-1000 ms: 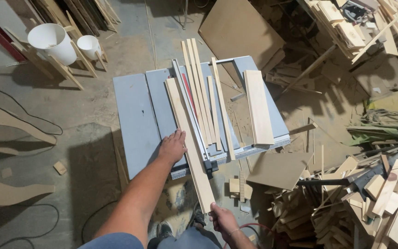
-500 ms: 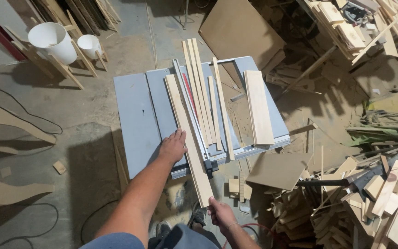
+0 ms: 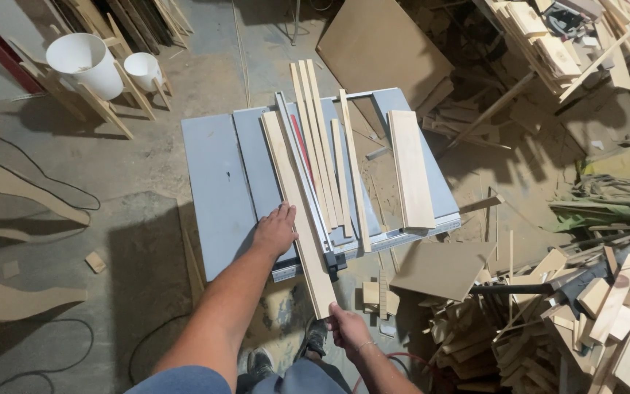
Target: Organizing and aligning thin wooden strips on a table saw surface.
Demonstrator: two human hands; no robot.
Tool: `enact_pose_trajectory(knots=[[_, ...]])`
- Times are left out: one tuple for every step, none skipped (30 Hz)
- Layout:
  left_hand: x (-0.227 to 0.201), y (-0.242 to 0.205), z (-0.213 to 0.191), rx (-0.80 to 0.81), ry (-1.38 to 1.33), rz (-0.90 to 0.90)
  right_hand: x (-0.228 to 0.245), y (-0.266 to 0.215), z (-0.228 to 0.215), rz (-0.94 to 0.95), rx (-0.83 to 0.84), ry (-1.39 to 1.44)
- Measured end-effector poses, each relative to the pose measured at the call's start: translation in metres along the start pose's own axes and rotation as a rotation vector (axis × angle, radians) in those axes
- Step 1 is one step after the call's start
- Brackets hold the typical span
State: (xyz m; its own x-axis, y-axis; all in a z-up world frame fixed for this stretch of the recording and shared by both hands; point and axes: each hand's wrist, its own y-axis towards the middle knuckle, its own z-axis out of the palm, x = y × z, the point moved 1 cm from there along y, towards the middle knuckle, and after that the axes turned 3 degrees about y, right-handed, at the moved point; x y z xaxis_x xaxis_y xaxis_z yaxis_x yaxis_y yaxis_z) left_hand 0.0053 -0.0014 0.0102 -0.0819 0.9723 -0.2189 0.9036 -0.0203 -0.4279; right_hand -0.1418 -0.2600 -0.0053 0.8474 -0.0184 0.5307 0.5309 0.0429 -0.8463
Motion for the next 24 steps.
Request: enact_pose_trajectory(knots=[[0.001, 0.001, 0.002, 0.0, 0.0, -0.001, 0.001, 0.0, 0.001, 0.0, 0.001, -0.001], [0.001, 0.003, 0.003, -0.02, 0.007, 0.008, 0.001, 0.0, 0.001, -0.002, -0.007, -0.009], [0.002, 0.004, 0.005, -0.039, 0.014, 0.018, 0.002, 0.0, 0.002, -0.003, -0.015, -0.017], [0.003, 0.008, 0.009, -0.04, 0.014, 0.017, 0.004, -0.002, 0.003, -0.004, -0.014, -0.018], [0.005, 0.012, 0.013, -0.039, 0.014, 0.016, 0.006, -0.004, 0.004, -0.002, -0.025, -0.022], [0.007, 0.016, 0.017, -0.036, 0.014, 0.015, 0.008, -0.006, 0.006, 0.001, -0.036, -0.026], [0.006, 0.014, 0.014, -0.037, 0.014, 0.013, 0.009, -0.005, 0.006, 0.0, -0.035, -0.027], [0.005, 0.012, 0.01, -0.034, 0.01, 0.009, 0.01, -0.005, 0.007, -0.003, -0.035, -0.023], [0.003, 0.01, 0.007, -0.032, 0.007, 0.004, 0.011, -0.005, 0.007, -0.006, -0.035, -0.019], [0.004, 0.012, 0.01, -0.032, 0.007, 0.004, 0.015, -0.009, 0.009, -0.006, -0.035, -0.019], [0.005, 0.014, 0.012, -0.026, 0.007, 0.004, 0.019, -0.014, 0.011, 0.004, -0.042, -0.026], [0.005, 0.015, 0.014, -0.019, 0.008, 0.004, 0.022, -0.019, 0.013, 0.016, -0.05, -0.033], [0.006, 0.016, 0.016, -0.018, 0.008, 0.004, 0.023, -0.02, 0.014, 0.017, -0.051, -0.032], [0.007, 0.017, 0.018, -0.041, 0.018, 0.011, 0.025, -0.02, 0.015, 0.013, -0.047, -0.035], [0.007, 0.018, 0.02, -0.064, 0.029, 0.017, 0.027, -0.021, 0.016, 0.009, -0.043, -0.039], [0.008, 0.019, 0.02, -0.064, 0.028, 0.017, 0.027, -0.02, 0.016, 0.009, -0.043, -0.039], [0.008, 0.019, 0.02, -0.061, 0.022, 0.016, 0.026, -0.019, 0.017, 0.007, -0.044, -0.033], [0.009, 0.02, 0.021, -0.059, 0.015, 0.014, 0.027, -0.017, 0.017, 0.006, -0.045, -0.027], [0.01, 0.022, 0.023, -0.059, 0.015, 0.014, 0.027, -0.017, 0.018, 0.005, -0.044, -0.028], [0.01, 0.023, 0.025, -0.071, 0.025, 0.018, 0.028, -0.016, 0.019, -0.002, -0.037, -0.035], [0.011, 0.025, 0.027, -0.083, 0.035, 0.022, 0.029, -0.016, 0.019, -0.009, -0.03, -0.042], [0.011, 0.024, 0.025, -0.085, 0.035, 0.022, 0.027, -0.012, 0.019, -0.01, -0.03, -0.042], [0.011, 0.024, 0.023, -0.075, 0.03, 0.02, 0.026, -0.008, 0.019, -0.011, -0.038, -0.036], [0.01, 0.023, 0.022, -0.065, 0.024, 0.018, 0.024, -0.004, 0.018, -0.011, -0.046, -0.029]])
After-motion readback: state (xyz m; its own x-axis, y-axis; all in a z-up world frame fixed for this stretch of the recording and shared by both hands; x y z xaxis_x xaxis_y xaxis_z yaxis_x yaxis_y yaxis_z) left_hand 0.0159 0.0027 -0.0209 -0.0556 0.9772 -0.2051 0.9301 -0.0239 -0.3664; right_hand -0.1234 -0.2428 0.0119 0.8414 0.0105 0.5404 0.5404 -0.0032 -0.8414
